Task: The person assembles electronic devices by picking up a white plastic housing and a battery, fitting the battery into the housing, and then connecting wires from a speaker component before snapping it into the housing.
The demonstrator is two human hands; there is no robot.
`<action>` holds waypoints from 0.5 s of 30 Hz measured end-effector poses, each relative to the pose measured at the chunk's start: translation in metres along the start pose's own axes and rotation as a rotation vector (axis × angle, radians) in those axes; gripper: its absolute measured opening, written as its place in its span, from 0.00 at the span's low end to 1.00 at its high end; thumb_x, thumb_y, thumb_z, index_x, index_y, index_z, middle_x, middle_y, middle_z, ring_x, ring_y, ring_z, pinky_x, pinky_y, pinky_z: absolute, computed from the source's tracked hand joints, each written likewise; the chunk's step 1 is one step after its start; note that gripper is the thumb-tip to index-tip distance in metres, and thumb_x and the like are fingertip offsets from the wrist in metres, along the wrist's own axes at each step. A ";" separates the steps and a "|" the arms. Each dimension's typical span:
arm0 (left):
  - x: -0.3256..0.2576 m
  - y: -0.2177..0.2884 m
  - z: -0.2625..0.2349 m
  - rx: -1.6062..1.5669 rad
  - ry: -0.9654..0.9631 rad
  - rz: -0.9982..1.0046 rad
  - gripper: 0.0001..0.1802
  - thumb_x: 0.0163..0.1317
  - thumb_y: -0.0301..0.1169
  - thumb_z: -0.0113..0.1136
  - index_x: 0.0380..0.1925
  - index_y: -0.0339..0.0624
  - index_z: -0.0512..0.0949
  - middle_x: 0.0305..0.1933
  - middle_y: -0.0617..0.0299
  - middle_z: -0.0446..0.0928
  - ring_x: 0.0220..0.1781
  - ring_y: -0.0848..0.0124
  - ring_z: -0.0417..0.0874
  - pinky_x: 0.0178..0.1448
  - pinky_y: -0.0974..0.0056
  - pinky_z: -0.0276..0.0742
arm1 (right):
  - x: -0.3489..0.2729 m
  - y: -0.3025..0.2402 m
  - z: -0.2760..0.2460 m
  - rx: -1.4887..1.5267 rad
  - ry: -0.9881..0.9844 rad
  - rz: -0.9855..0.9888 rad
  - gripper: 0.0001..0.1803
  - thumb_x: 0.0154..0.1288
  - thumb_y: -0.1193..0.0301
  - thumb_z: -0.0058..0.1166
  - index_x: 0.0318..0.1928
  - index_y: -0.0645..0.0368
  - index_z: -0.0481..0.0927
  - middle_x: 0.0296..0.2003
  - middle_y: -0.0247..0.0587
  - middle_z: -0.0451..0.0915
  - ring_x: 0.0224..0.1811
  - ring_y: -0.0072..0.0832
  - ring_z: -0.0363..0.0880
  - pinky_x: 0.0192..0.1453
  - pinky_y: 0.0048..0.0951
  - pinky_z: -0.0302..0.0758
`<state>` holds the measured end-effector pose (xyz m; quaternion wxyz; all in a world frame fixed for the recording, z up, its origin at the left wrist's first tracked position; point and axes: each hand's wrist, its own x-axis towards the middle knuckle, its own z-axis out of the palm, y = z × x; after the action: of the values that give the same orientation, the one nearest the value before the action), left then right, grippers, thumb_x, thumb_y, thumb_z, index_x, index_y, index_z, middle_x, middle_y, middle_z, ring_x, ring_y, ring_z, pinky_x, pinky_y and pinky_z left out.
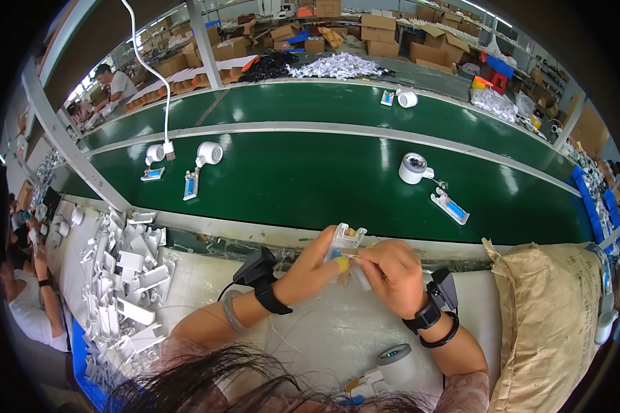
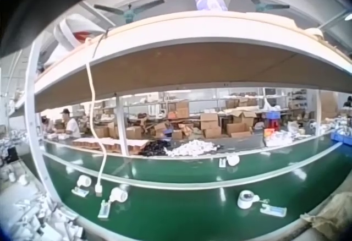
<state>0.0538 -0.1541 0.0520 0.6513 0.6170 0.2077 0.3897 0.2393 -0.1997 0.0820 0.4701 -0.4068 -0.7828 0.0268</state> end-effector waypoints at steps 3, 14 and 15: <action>0.000 -0.001 0.000 0.034 -0.007 0.031 0.27 0.65 0.24 0.49 0.65 0.39 0.60 0.47 0.61 0.73 0.36 0.79 0.75 0.35 0.70 0.76 | -0.002 -0.003 0.006 0.008 0.057 0.020 0.10 0.53 0.81 0.67 0.36 0.60 0.82 0.32 0.42 0.83 0.34 0.41 0.82 0.42 0.38 0.78; -0.003 0.005 0.010 0.026 0.008 0.016 0.27 0.65 0.23 0.50 0.64 0.37 0.62 0.46 0.60 0.72 0.35 0.79 0.74 0.36 0.70 0.74 | -0.005 0.006 0.001 -0.096 0.062 -0.064 0.12 0.52 0.82 0.68 0.37 0.56 0.82 0.34 0.39 0.76 0.42 0.40 0.76 0.60 0.46 0.71; -0.003 0.005 0.010 0.025 0.007 0.015 0.27 0.65 0.23 0.50 0.64 0.37 0.62 0.46 0.60 0.72 0.35 0.79 0.74 0.36 0.70 0.74 | -0.005 0.007 0.002 -0.092 0.074 -0.072 0.12 0.50 0.81 0.68 0.36 0.54 0.84 0.34 0.38 0.75 0.43 0.41 0.75 0.58 0.44 0.72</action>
<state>0.0577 -0.1632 0.0574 0.6397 0.6255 0.2101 0.3942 0.2436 -0.1980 0.0743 0.4801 -0.4004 -0.7794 -0.0413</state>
